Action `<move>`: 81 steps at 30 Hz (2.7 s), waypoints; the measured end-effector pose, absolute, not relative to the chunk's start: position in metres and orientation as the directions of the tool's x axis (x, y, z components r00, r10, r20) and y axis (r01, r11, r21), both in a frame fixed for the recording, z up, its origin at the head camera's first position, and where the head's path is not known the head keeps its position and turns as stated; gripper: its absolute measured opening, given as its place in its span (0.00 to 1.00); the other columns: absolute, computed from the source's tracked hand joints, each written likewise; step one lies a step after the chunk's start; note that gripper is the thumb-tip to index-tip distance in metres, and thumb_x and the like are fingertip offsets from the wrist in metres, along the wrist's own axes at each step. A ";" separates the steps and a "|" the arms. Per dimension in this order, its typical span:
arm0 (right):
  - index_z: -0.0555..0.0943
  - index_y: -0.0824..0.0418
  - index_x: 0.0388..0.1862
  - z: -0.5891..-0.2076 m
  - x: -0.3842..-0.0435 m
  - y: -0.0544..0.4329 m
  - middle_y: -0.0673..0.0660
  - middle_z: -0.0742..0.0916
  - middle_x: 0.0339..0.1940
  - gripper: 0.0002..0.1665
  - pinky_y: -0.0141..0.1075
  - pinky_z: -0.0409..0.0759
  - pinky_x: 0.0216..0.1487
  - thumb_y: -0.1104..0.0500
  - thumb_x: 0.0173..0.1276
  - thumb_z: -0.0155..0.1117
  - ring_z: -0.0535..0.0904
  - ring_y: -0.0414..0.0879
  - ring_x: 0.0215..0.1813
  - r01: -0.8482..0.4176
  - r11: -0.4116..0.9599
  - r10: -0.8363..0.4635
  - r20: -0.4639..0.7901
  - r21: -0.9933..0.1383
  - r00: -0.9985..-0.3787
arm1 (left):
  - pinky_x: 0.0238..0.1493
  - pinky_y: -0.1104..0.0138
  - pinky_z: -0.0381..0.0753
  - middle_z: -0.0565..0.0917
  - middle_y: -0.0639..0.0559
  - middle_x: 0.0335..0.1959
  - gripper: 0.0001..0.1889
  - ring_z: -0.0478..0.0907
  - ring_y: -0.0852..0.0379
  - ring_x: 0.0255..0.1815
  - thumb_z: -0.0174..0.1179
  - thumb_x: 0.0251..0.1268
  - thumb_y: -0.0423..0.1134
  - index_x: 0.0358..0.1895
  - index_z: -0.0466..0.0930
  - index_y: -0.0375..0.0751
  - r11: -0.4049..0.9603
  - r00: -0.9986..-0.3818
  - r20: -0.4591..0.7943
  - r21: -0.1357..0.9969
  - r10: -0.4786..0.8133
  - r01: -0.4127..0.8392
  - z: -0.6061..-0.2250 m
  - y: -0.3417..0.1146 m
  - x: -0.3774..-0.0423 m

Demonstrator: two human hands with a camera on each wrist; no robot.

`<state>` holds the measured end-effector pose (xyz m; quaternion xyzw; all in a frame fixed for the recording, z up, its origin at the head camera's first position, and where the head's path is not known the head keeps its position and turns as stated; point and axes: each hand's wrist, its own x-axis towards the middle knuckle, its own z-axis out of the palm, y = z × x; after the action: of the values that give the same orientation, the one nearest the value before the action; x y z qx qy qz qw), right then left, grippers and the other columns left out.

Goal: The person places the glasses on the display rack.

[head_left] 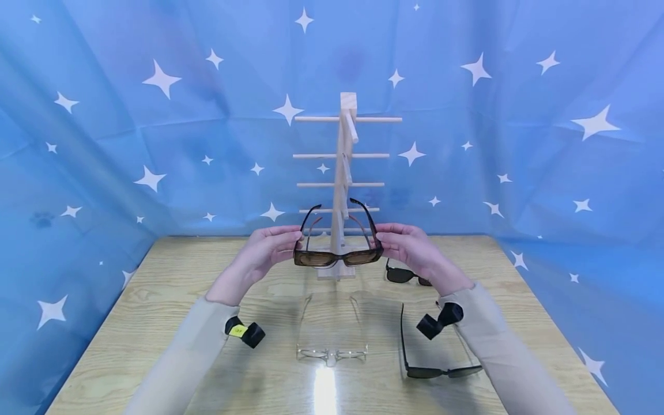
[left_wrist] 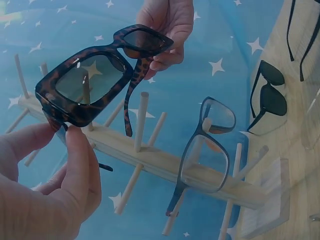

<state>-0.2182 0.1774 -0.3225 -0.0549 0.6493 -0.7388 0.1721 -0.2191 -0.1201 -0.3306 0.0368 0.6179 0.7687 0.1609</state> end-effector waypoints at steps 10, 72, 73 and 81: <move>0.63 0.75 0.62 -0.318 -0.242 0.177 0.50 0.85 0.33 0.24 0.29 0.81 0.44 0.67 0.70 0.52 0.82 0.39 0.35 0.192 -0.105 -0.276 -0.157 -0.976 -0.948 | 0.39 0.73 0.81 0.84 0.55 0.29 0.24 0.81 0.63 0.32 0.56 0.65 0.31 0.63 0.65 0.24 -0.250 -0.951 -0.184 0.936 0.250 -0.247 -0.330 -0.113 -0.239; 0.61 0.75 0.65 -0.341 -0.259 0.178 0.50 0.80 0.36 0.28 0.31 0.79 0.50 0.62 0.71 0.54 0.78 0.39 0.38 0.242 -0.054 -0.163 -0.231 -0.969 -0.959 | 0.44 0.73 0.80 0.80 0.49 0.36 0.23 0.80 0.62 0.33 0.53 0.67 0.29 0.63 0.64 0.24 -0.336 -0.958 -0.236 0.900 0.163 -0.279 -0.357 -0.109 -0.260; 0.60 0.75 0.65 -0.341 -0.257 0.179 0.50 0.79 0.37 0.29 0.31 0.79 0.51 0.62 0.71 0.54 0.78 0.40 0.38 0.242 -0.049 -0.162 -0.231 -0.969 -0.959 | 0.45 0.72 0.80 0.80 0.49 0.36 0.23 0.81 0.62 0.34 0.53 0.67 0.29 0.63 0.63 0.24 -0.340 -0.959 -0.231 0.900 0.163 -0.274 -0.357 -0.110 -0.259; 0.57 0.75 0.67 -0.345 -0.238 0.185 0.55 0.77 0.46 0.32 0.34 0.75 0.57 0.60 0.71 0.54 0.79 0.40 0.43 0.215 -0.034 -0.186 -0.205 -0.976 -0.961 | 0.47 0.70 0.80 0.83 0.52 0.33 0.22 0.82 0.60 0.35 0.55 0.65 0.29 0.61 0.66 0.23 -0.312 -0.980 -0.140 0.933 0.139 -0.177 -0.358 -0.122 -0.246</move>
<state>-0.2382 0.1847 -0.3453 0.0108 0.6810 -0.7188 0.1395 -0.2461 -0.1217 -0.3578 -0.0165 0.5782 0.8098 0.0977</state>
